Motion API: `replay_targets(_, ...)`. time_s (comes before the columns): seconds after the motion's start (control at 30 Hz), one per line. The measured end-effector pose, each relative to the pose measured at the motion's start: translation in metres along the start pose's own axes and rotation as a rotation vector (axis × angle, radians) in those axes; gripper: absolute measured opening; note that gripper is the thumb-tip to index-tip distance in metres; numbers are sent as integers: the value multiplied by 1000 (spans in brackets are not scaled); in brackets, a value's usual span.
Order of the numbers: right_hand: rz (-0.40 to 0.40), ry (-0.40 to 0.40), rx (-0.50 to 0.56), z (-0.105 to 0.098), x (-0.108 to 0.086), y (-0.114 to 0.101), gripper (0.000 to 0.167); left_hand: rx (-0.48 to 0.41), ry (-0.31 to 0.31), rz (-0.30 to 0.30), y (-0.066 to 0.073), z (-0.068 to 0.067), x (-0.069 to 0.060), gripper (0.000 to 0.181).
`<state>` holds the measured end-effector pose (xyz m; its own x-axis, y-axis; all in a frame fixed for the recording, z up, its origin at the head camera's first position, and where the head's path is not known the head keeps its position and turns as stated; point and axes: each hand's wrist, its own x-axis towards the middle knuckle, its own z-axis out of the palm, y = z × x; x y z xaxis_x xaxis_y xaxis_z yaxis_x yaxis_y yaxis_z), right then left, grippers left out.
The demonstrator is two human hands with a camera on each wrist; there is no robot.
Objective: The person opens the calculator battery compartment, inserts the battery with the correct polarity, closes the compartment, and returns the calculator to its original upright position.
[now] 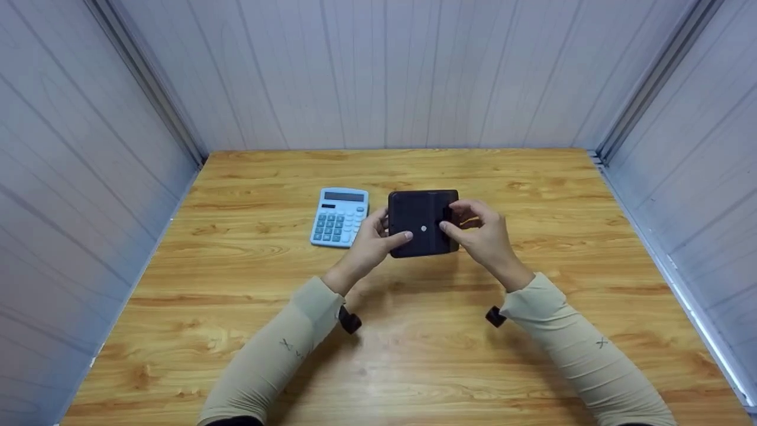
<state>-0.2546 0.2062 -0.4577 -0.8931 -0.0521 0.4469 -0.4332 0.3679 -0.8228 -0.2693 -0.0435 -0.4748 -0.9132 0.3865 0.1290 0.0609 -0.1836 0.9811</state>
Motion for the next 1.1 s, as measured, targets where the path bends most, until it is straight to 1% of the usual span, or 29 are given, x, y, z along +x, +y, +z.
replay_targets(0.3, -8, 3, 13, 1, -2, -1, 29, 13, 18, -12, -1, 1, -1, 61)
replay_targets(0.6, -23, 9, 20, 2, -4, -5, 30, 16, 32, -7, -1, 0, -1, 60)
replay_targets(0.73, -26, 11, 41, 4, -5, -5, 32, 20, 34, -6, -2, -1, -1, 60)
replay_targets(1.1, -34, 57, 84, 3, -6, -6, 33, -8, 43, -8, -1, -3, -3, 60)
